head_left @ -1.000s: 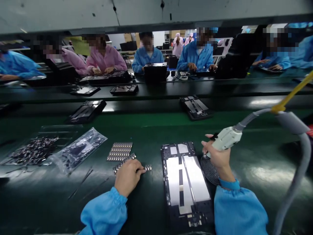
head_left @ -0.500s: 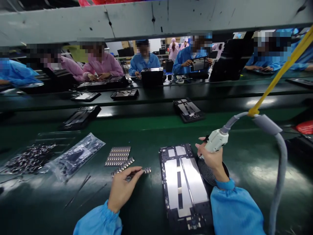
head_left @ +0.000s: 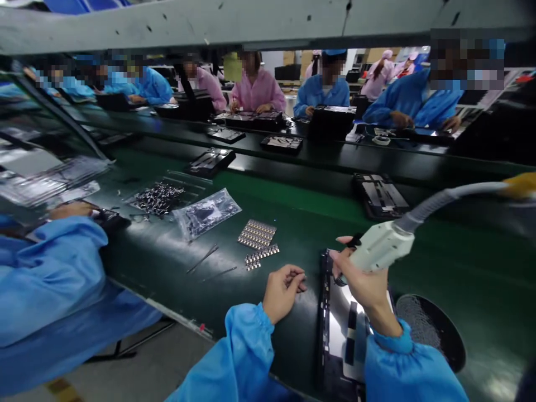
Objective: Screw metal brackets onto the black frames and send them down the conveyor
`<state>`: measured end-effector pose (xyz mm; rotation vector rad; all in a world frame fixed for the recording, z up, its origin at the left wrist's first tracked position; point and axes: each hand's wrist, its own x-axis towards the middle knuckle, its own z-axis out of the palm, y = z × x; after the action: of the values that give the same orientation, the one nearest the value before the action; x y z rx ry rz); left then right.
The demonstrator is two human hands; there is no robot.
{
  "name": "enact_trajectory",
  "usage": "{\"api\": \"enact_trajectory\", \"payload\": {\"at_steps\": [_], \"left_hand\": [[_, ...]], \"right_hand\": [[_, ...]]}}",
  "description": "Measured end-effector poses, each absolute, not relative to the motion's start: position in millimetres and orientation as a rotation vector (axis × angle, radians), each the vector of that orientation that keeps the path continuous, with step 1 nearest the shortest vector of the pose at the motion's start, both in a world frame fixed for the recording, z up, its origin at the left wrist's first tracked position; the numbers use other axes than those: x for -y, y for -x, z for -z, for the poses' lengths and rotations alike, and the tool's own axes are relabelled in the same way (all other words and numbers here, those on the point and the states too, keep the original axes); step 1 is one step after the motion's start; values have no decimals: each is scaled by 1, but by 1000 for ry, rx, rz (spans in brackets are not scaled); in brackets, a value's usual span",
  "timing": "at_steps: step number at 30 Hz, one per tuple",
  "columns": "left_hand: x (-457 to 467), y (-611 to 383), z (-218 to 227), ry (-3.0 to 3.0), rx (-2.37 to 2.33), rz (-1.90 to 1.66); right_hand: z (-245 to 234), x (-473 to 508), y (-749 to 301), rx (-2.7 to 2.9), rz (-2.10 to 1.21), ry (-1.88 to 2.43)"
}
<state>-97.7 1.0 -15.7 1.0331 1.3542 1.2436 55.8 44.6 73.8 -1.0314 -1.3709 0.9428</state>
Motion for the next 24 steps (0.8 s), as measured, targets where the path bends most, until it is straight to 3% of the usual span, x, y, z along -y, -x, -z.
{"api": "enact_trajectory", "payload": {"at_steps": [11, 24], "left_hand": [[3, 97, 21, -1220, -1320, -1400], [-3, 109, 24, -1042, -1373, -1440]], "right_hand": [[-56, -58, -54, 1373, -894, 1103], [-52, -56, -44, 1358, -940, 1021]]}}
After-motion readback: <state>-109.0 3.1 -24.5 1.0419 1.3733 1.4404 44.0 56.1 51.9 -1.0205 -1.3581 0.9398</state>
